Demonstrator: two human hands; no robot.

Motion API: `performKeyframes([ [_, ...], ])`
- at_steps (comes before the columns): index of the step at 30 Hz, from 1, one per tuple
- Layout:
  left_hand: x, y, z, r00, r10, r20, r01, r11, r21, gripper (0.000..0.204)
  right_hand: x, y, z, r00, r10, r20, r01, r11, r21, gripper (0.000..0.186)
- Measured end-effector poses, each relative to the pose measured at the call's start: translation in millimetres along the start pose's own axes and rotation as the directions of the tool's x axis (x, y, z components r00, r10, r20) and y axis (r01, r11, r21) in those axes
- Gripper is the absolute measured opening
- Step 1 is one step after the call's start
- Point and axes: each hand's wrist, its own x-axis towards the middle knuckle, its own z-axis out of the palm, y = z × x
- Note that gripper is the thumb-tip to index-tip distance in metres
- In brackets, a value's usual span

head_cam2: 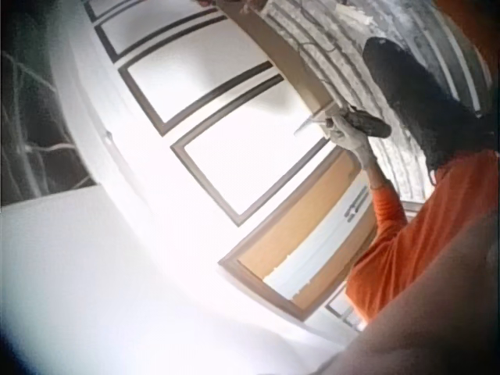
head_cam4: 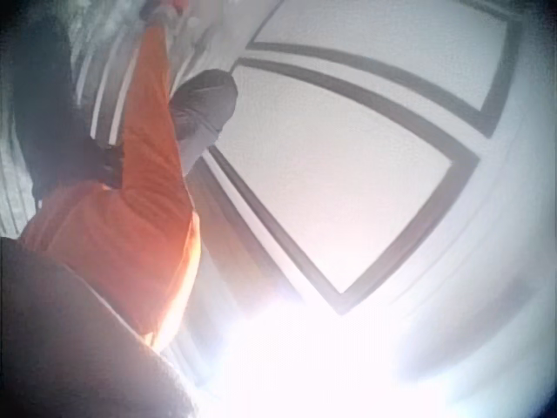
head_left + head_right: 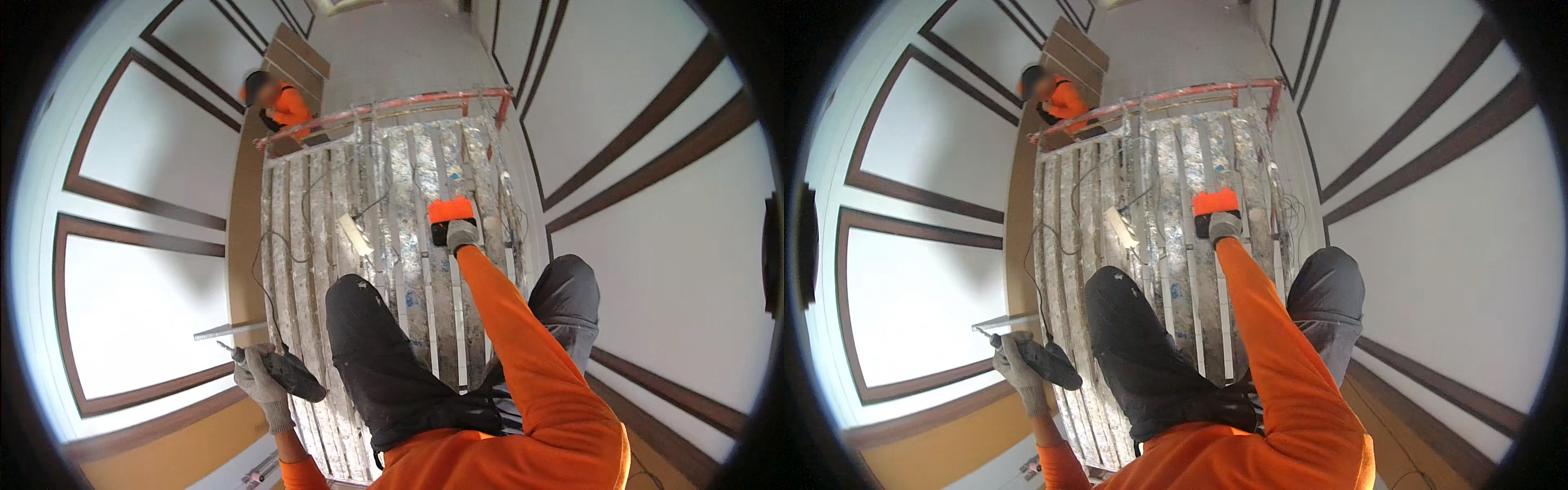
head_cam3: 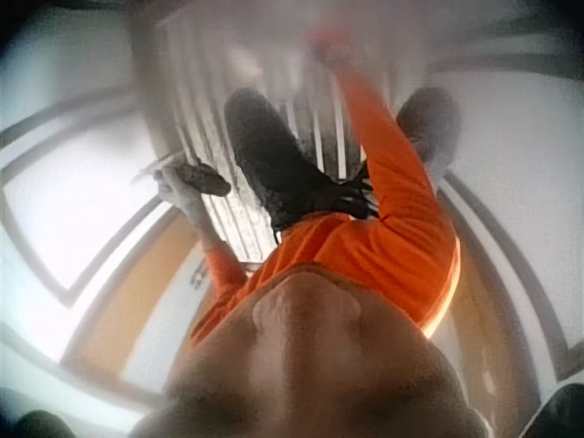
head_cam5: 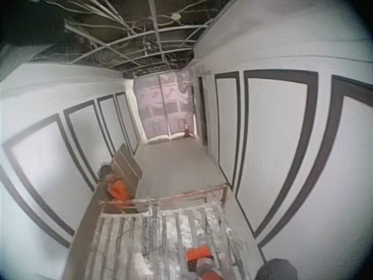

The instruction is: The person uses a drill to make holes in the ceiling panels while standing on a mobile scaffolding platform. The person handles boards and tools to secure the ceiling structures.

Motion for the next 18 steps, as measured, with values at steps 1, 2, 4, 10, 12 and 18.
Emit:
performKeyframes([
  [1, 0.3, -0.1, 0.5, 0.997, 0.071, -0.004, -0.071, 0.997, 0.029, 0.035, 12.9, 23.4, 27.5, 0.975, -0.001, -0.223, 0.008, 0.999, 0.033, 0.034],
  [2, 4.4, -4.5, 6.9, 0.989, 0.144, 0.016, -0.145, 0.988, 0.047, 0.036, 27.6, 58.4, 53.0, 0.901, 0.014, -0.434, 0.004, 0.999, 0.042, 0.032],
  [4, -10.4, -16.9, -17.0, 0.986, 0.165, -0.018, -0.162, 0.98, 0.112, 0.04, 32.6, 50.4, 53.1, 0.989, 0.084, -0.121, -0.09, 0.995, -0.042, 0.029],
  [10, -67.3, -26.1, -76.9, 0.985, 0.046, -0.167, -0.031, 0.995, 0.094, 0.041, 6.8, 12.2, 11.9, 0.999, 0.018, -0.029, -0.016, 0.998, 0.056, 0.022],
  [12, -69.4, -17.8, -74.5, 0.984, 0.07, -0.161, -0.055, 0.994, 0.099, 0.041, 12.8, 29.6, 8.9, 0.993, 0.043, -0.109, -0.03, 0.992, 0.122, 0.021],
  [18, -92.0, 7.8, -93.3, 0.952, 0.104, -0.289, -0.053, 0.983, 0.178, 0.041, -15.7, 30.5, -19.8, 0.984, -0.177, -0.011, 0.176, 0.982, -0.063, 0.021],
])
